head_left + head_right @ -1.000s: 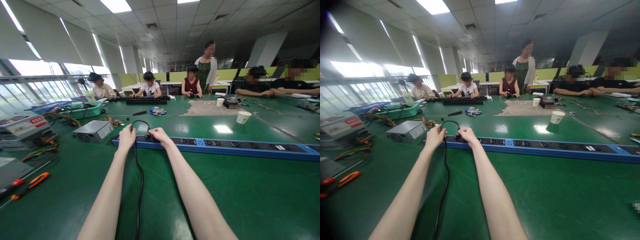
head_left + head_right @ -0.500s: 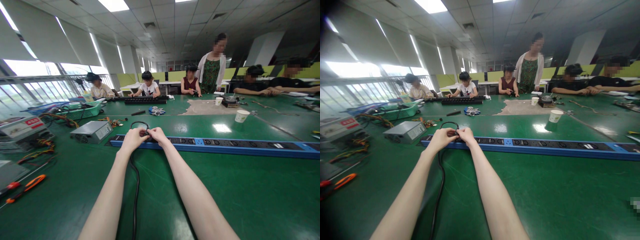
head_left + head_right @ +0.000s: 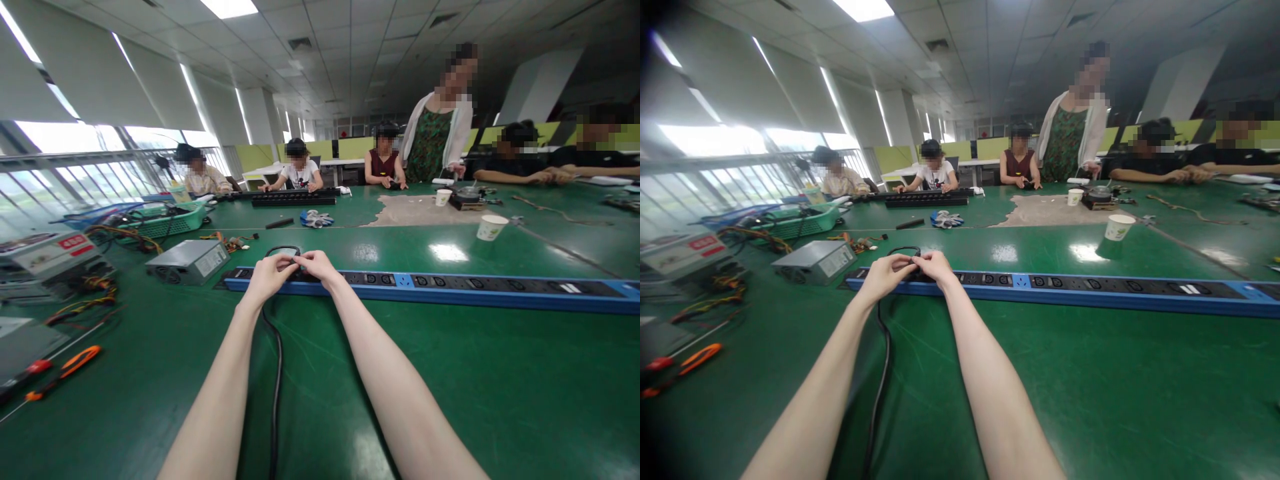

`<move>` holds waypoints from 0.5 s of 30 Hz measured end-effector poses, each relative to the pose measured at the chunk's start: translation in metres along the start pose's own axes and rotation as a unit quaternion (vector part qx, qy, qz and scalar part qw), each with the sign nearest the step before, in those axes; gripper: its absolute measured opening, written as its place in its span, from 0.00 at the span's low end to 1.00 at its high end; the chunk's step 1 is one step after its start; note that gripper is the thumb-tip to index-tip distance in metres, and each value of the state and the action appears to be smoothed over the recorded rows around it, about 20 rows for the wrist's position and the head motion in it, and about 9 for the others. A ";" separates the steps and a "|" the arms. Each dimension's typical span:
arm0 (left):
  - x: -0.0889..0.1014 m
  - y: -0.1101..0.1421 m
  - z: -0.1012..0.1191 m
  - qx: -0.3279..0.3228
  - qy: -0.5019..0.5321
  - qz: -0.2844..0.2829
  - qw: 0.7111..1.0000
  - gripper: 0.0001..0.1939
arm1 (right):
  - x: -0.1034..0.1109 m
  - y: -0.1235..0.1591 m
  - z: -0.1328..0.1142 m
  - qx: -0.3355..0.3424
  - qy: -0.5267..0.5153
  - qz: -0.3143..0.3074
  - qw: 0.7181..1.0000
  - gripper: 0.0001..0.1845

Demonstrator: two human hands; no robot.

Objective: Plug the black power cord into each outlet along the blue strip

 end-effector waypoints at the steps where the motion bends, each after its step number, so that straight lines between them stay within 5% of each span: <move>1: -0.001 0.000 -0.001 0.002 0.008 -0.001 1.000 0.21 | 0.000 0.000 0.001 -0.007 -0.013 -0.002 1.000 0.15; 15: 0.006 0.001 0.007 -0.048 -0.183 -0.023 0.982 0.18 | -0.008 0.003 -0.003 -0.095 0.010 0.008 0.995 0.13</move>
Point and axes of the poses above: each hand's wrist, its own y-axis away from the middle knuckle, its own x-axis out of the back of the hand, z = x × y, the point moved 9 cm from there along -y, towards the middle knuckle, and after that the axes turned 10 degrees about z, right-handed, at the moved point
